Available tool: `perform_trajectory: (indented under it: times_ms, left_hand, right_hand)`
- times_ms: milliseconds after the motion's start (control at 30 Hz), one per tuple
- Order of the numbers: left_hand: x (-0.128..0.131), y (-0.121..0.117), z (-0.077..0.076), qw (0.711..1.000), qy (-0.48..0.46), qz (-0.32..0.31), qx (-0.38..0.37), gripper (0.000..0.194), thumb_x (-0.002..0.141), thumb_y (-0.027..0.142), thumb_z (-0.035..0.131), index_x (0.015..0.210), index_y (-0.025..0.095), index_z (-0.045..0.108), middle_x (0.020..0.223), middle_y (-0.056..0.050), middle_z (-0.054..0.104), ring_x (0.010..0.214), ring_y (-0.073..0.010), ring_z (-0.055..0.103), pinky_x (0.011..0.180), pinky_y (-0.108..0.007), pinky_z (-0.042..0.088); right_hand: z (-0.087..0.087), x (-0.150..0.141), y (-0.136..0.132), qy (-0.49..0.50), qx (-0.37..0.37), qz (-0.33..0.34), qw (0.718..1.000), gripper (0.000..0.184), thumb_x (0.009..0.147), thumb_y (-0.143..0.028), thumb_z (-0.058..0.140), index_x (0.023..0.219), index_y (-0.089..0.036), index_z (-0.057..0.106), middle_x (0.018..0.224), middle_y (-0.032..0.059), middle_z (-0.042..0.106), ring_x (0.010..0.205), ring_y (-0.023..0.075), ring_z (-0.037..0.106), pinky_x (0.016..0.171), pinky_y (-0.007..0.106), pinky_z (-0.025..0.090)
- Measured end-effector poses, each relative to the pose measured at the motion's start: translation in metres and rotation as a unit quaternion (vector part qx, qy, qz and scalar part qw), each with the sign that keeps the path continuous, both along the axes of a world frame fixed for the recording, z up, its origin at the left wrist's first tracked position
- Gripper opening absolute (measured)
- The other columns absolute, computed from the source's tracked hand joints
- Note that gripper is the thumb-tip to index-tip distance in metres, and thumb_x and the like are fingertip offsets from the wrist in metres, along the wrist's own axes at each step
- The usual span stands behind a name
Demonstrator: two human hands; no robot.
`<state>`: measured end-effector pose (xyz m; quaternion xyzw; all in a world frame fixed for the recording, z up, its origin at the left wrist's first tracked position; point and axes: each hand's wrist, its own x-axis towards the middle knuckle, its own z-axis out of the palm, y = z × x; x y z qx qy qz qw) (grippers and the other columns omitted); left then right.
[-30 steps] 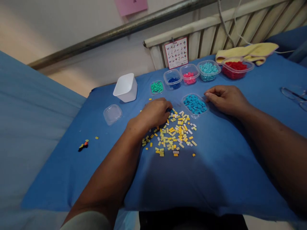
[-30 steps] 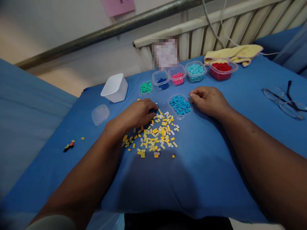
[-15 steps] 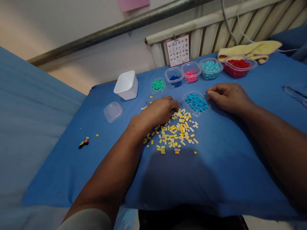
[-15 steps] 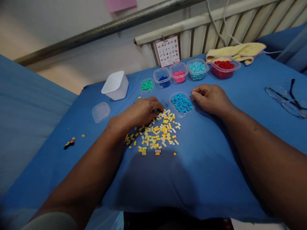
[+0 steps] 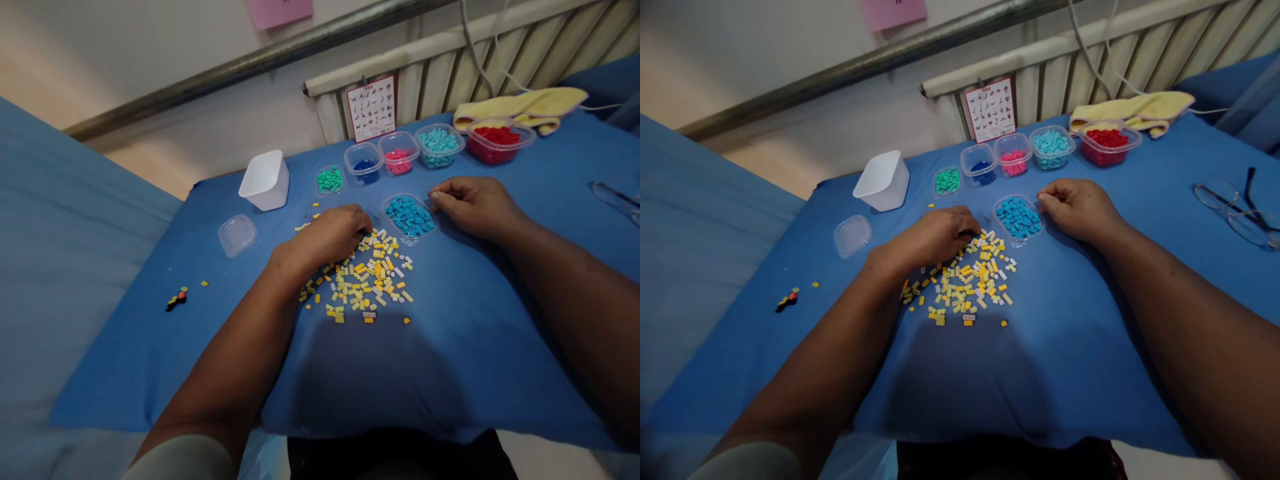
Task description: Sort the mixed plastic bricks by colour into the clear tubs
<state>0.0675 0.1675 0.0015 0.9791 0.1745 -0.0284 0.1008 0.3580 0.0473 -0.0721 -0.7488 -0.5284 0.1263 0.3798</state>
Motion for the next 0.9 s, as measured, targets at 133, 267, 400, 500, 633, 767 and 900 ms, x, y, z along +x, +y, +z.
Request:
perform_trajectory:
  times_ms: [133,267,400,500,633,767,900]
  left_hand:
    - [-0.001,-0.001,0.002,1.000,-0.011,-0.024,-0.014,0.038,0.101,0.006,0.058,0.131,0.019,0.080,0.130,-0.010,0.074,0.117,-0.0247,0.071,0.102,-0.035,0.053]
    - [0.000,-0.001,0.002,1.000,-0.005,-0.021,-0.016,0.038,0.101,0.004,0.058,0.126,0.020,0.081,0.127,-0.009,0.075,0.115,-0.0235,0.071,0.100,-0.034,0.052]
    - [0.001,0.000,0.001,1.000,0.000,0.008,0.005,0.031,0.101,0.006,0.057,0.119,0.018,0.080,0.120,-0.009,0.076,0.108,-0.0246,0.070,0.093,-0.036,0.052]
    - [0.003,-0.002,0.004,0.998,-0.048,0.040,-0.002,0.021,0.097,0.009,0.064,0.111,0.017,0.077,0.111,-0.008,0.076,0.097,-0.0229,0.069,0.085,-0.034,0.051]
    - [0.020,-0.005,0.009,0.988,-0.120,0.070,-0.073,0.016,0.092,0.011,0.069,0.104,0.018,0.076,0.099,-0.003,0.076,0.084,-0.0193,0.067,0.077,-0.033,0.049]
    - [0.057,-0.007,0.008,0.984,-0.125,0.056,-0.111,0.016,0.087,0.006,0.069,0.098,0.017,0.075,0.093,-0.003,0.076,0.081,-0.0193,0.067,0.076,-0.033,0.049]
    - [0.084,-0.005,0.005,0.984,-0.123,0.040,-0.123,0.021,0.090,0.007,0.068,0.107,0.016,0.076,0.104,-0.005,0.078,0.091,-0.0208,0.070,0.081,-0.034,0.053]
  right_hand:
    - [0.001,-0.001,-0.001,-0.001,-0.004,-0.003,1.000,0.020,0.097,-0.037,0.069,0.096,-0.024,0.084,0.091,0.0044,0.086,0.084,0.0267,0.078,0.080,0.041,0.058]
    - [0.003,-0.002,-0.002,0.002,0.002,0.001,1.000,0.021,0.096,-0.037,0.067,0.094,-0.025,0.084,0.091,0.0050,0.086,0.083,0.0272,0.078,0.080,0.042,0.059]
    - [0.006,-0.003,-0.003,-0.008,0.005,0.006,1.000,0.022,0.097,-0.040,0.066,0.091,-0.027,0.083,0.087,0.0050,0.085,0.079,0.0270,0.076,0.077,0.041,0.058]
    - [0.009,-0.003,-0.003,-0.013,-0.010,0.011,1.000,0.024,0.098,-0.041,0.064,0.092,-0.027,0.082,0.085,0.0045,0.084,0.076,0.0262,0.075,0.076,0.041,0.056]
    - [0.009,-0.002,-0.001,-0.007,-0.012,0.011,1.000,0.021,0.097,-0.039,0.065,0.094,-0.028,0.083,0.089,0.0027,0.085,0.080,0.0258,0.076,0.078,0.040,0.056]
    - [0.009,-0.001,0.001,-0.008,-0.009,0.018,1.000,0.022,0.098,-0.040,0.064,0.095,-0.028,0.083,0.091,0.0029,0.085,0.082,0.0254,0.076,0.078,0.038,0.056]
    - [0.010,-0.002,0.001,-0.019,0.002,0.025,1.000,0.022,0.098,-0.038,0.064,0.093,-0.027,0.082,0.090,0.0040,0.085,0.083,0.0262,0.076,0.079,0.039,0.056]
